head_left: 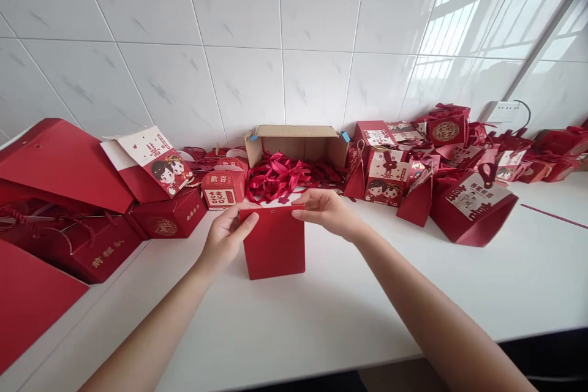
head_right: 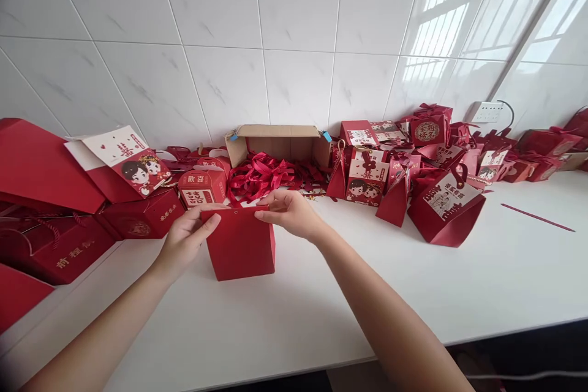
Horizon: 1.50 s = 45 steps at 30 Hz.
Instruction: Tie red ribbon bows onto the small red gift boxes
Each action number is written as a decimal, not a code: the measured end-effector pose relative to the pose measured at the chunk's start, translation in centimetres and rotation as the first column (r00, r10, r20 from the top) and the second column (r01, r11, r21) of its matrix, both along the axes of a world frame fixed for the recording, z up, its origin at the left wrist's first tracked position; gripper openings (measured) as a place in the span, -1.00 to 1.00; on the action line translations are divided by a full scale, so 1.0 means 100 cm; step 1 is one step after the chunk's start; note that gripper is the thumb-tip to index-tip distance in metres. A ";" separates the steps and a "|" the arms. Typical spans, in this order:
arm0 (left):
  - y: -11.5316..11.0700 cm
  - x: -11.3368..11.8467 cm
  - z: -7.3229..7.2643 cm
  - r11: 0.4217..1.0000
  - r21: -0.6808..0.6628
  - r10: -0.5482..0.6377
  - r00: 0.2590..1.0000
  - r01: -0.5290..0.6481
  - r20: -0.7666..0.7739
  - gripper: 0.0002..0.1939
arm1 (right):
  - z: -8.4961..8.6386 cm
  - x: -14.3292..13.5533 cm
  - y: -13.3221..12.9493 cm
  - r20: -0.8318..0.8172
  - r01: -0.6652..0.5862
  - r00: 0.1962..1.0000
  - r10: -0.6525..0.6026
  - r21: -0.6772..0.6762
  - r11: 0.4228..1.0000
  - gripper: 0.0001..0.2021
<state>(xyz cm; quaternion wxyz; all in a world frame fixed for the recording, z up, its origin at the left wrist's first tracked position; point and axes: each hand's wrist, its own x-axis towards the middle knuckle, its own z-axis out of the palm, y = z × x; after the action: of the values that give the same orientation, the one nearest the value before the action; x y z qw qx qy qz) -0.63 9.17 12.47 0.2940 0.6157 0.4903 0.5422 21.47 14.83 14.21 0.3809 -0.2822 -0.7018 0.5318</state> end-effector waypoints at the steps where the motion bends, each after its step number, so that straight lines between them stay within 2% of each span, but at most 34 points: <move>1: -0.001 0.001 -0.001 1.000 0.013 -0.010 1.000 0.009 0.017 -0.74 | 0.009 0.005 0.004 0.099 0.020 0.995 -0.021 0.013 1.000 -0.70; 3: -0.003 0.002 -0.005 0.998 0.029 -0.060 0.994 0.058 0.086 -0.78 | 0.030 0.018 0.014 0.189 0.147 0.968 -0.163 0.098 0.984 -0.65; 4: -0.004 0.003 -0.006 0.996 0.022 -0.088 0.988 0.086 0.127 -0.80 | 0.041 0.024 0.021 0.134 0.264 0.950 -0.283 0.143 0.954 -0.62; 5: -0.005 0.003 -0.008 0.993 0.005 -0.113 0.980 0.114 0.164 -0.80 | 0.050 0.030 0.028 0.027 0.390 0.916 -0.401 0.174 0.904 -0.61; 7: -0.006 0.001 -0.011 0.985 -0.044 -0.151 0.964 0.164 0.217 -0.80 | 0.063 0.040 0.046 -0.214 0.617 0.784 -0.582 0.180 0.766 -0.65; 9: -0.007 -0.003 -0.013 0.977 -0.080 -0.170 0.950 0.197 0.260 -0.80 | 0.064 0.046 0.067 -0.329 0.751 0.656 -0.680 0.190 0.632 -0.68; 11: -0.007 -0.005 -0.013 0.972 -0.104 -0.171 0.942 0.209 0.287 -0.79 | 0.052 0.049 0.091 -0.221 0.796 0.596 -0.772 0.287 0.533 -0.65; 12: -0.006 -0.006 -0.013 0.971 -0.114 -0.168 0.941 0.209 0.294 -0.79 | 0.041 0.049 0.103 -0.109 0.783 0.579 -0.808 0.353 0.513 -0.64; 14: -0.005 -0.007 -0.014 0.972 -0.124 -0.154 0.941 0.199 0.302 -0.79 | 0.015 0.048 0.126 0.138 0.711 0.542 -0.829 0.450 0.540 -0.70; 16: -0.003 -0.007 -0.017 0.973 -0.130 -0.143 0.943 0.189 0.301 -0.80 | -0.014 0.046 0.144 0.287 0.655 0.527 -0.800 0.463 0.597 -0.80; 19: -0.002 -0.009 -0.021 0.978 -0.127 -0.125 0.951 0.166 0.284 -0.82 | -0.049 0.040 0.159 0.425 0.617 0.480 -0.768 0.459 0.639 -0.75; 22: -0.002 -0.010 -0.021 0.979 -0.131 -0.114 0.954 0.155 0.276 -0.83 | -0.069 0.031 0.163 0.498 0.581 0.426 -0.755 0.489 0.651 -0.75; 25: -0.002 -0.010 -0.019 0.981 -0.132 -0.104 0.956 0.145 0.274 -0.82 | -0.077 0.021 0.162 0.539 0.517 0.410 -0.735 0.526 0.675 -0.76; 29: -0.003 -0.010 -0.020 0.982 -0.140 -0.085 0.957 0.128 0.276 -0.83 | -0.080 0.014 0.162 0.598 0.454 0.389 -0.701 0.538 0.711 -0.75; 33: -0.003 -0.010 -0.020 0.982 -0.137 -0.087 0.959 0.128 0.270 -0.81 | -0.081 0.014 0.164 0.648 0.429 0.364 -0.669 0.521 0.738 -0.79; 37: -0.005 -0.007 -0.017 0.983 -0.144 -0.070 0.955 0.115 0.287 -0.81 | -0.085 0.012 0.164 0.654 0.435 0.356 -0.667 0.515 0.738 -0.83; 41: -0.006 -0.005 -0.014 0.978 -0.158 -0.084 0.947 0.139 0.310 -0.82 | -0.089 0.010 0.165 0.604 0.446 0.389 -0.695 0.537 0.716 -0.83; 45: -0.007 -0.005 -0.015 0.975 -0.154 -0.105 0.948 0.158 0.302 -0.84 | -0.091 0.009 0.166 0.515 0.412 0.482 -0.709 0.581 0.702 -0.83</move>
<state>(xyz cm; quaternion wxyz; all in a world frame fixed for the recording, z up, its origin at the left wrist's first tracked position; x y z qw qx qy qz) -1.18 8.50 10.96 0.4521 0.5320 0.4454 0.5606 22.39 31.46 5.15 0.2824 -0.6018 -0.7433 0.0750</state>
